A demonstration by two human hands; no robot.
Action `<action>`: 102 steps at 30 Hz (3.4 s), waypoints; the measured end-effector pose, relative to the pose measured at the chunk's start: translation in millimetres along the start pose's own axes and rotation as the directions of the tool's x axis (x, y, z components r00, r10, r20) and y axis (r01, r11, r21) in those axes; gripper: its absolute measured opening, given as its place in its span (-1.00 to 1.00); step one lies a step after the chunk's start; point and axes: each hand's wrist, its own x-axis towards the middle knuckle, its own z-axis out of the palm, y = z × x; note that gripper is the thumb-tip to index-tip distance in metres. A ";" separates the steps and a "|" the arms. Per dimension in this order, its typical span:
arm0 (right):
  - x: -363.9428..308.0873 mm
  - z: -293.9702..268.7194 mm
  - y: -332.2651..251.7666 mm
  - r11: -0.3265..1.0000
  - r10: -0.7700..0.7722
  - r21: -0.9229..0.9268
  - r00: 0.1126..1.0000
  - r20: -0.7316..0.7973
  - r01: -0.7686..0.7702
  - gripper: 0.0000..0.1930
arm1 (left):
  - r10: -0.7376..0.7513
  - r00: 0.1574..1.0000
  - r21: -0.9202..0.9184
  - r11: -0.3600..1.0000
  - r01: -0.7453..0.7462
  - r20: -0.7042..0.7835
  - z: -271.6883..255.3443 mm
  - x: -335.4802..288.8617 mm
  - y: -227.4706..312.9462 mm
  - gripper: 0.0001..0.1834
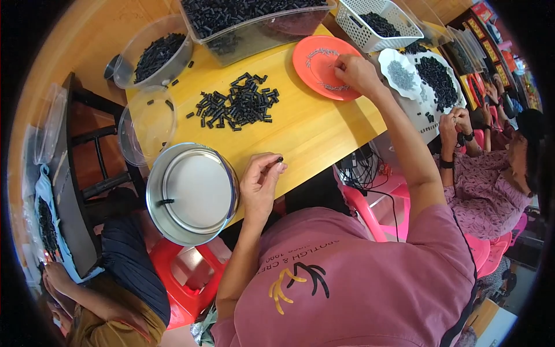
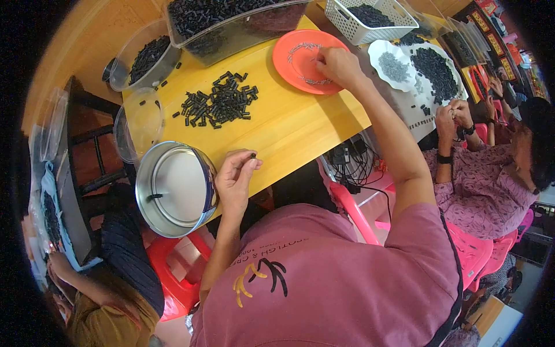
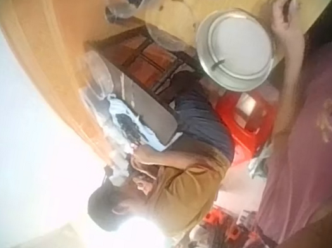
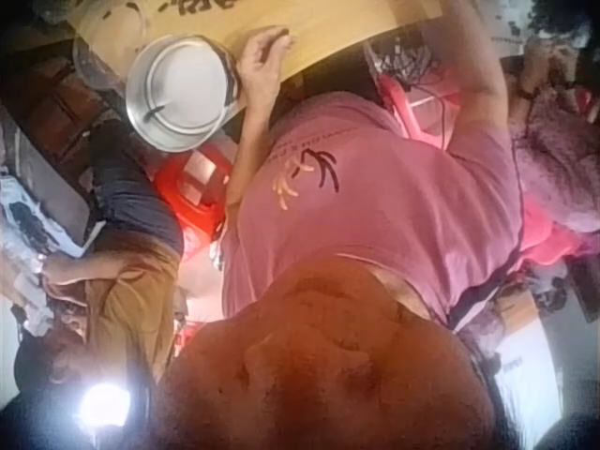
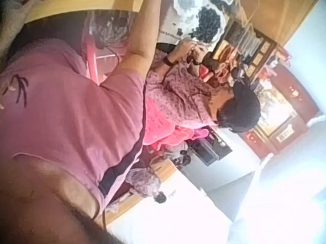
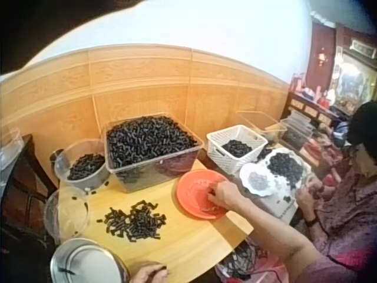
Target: Assembling small black plastic parts with tiny metal pins by hand at a workbench.
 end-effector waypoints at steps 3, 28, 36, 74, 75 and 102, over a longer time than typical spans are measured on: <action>-2.6 0.1 -1.0 1.000 0.017 0.006 1.000 -0.014 -0.016 -0.76 | -0.002 1.000 0.008 1.000 0.002 0.003 0.5 -0.1 0.2 -0.85; 15.5 -0.1 19.4 0.968 -0.199 0.128 0.973 -0.120 0.214 -0.79 | 0.005 1.000 -0.004 1.000 -0.005 -0.009 1.4 -0.4 -2.6 -0.82; 9.9 -4.6 4.3 0.983 -0.182 -0.018 0.983 -0.026 0.182 -0.79 | -0.002 1.000 -0.009 1.000 0.002 -0.017 1.1 -2.6 -3.4 -0.84; -68.8 18.1 -146.9 0.735 -0.325 0.659 0.936 0.136 0.159 -0.84 | 0.039 0.999 -0.085 0.996 -0.042 -0.035 -1.7 -0.4 -7.8 -0.82; -65.8 32.2 -143.8 0.770 -0.345 0.572 0.939 0.003 0.281 -0.84 | 0.043 0.998 -0.081 0.996 -0.045 -0.034 -1.3 -0.4 -7.6 -0.82; -125.2 1.4 -161.3 0.294 -0.327 0.930 0.892 0.314 -0.219 -0.83 | -0.050 0.996 -0.151 0.988 0.038 -0.079 -2.0 -0.8 -1.2 -0.81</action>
